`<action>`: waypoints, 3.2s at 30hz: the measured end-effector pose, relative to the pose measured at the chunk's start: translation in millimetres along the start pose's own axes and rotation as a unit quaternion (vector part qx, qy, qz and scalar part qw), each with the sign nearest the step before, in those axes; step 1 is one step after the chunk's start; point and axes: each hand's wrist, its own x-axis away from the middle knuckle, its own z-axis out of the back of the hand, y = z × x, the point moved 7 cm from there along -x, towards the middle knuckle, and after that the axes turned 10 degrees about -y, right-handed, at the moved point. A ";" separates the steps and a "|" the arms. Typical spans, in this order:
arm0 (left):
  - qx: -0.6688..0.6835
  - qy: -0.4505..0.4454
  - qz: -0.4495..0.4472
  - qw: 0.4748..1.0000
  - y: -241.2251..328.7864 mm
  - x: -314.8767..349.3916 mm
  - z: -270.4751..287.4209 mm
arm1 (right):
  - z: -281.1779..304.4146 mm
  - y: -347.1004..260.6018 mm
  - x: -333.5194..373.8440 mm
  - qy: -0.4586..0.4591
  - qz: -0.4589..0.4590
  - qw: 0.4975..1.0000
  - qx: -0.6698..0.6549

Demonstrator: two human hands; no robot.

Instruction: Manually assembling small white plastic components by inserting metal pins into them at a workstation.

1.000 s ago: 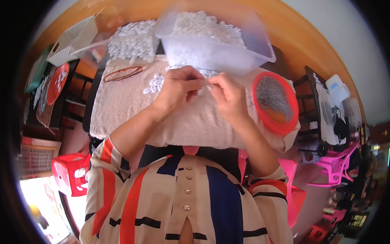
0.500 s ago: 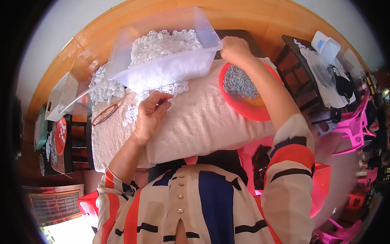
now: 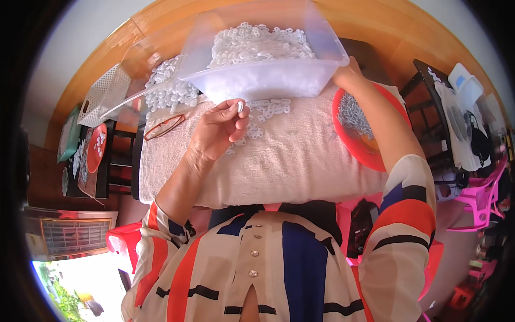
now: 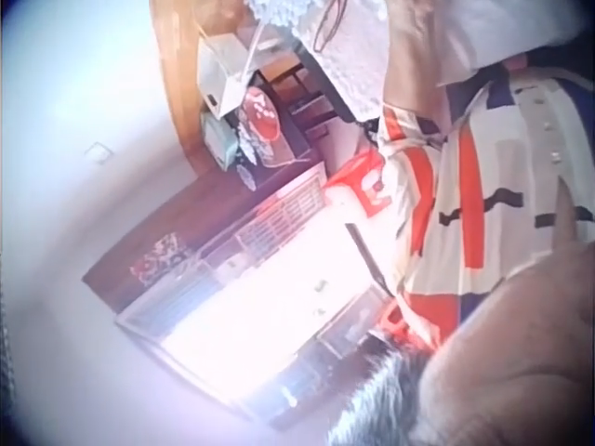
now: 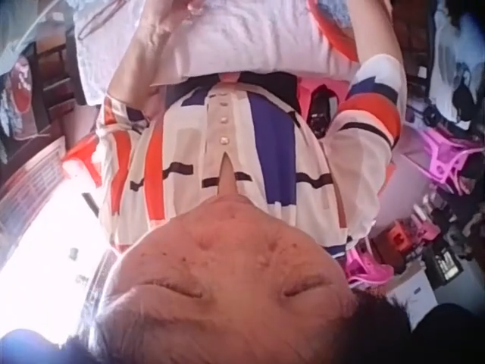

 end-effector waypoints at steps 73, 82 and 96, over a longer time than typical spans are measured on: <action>0.061 0.048 -0.132 0.988 29.2 19.9 9.9 | 13.9 -294.6 167.0 0.077 0.056 0.923 -0.373; 0.029 0.025 -0.108 0.993 25.4 16.1 4.2 | 25.0 -299.1 155.6 0.095 0.068 0.914 -0.389; 0.019 0.022 -0.102 0.994 24.4 19.2 0.6 | 17.6 -298.4 153.3 0.081 0.067 0.897 -0.430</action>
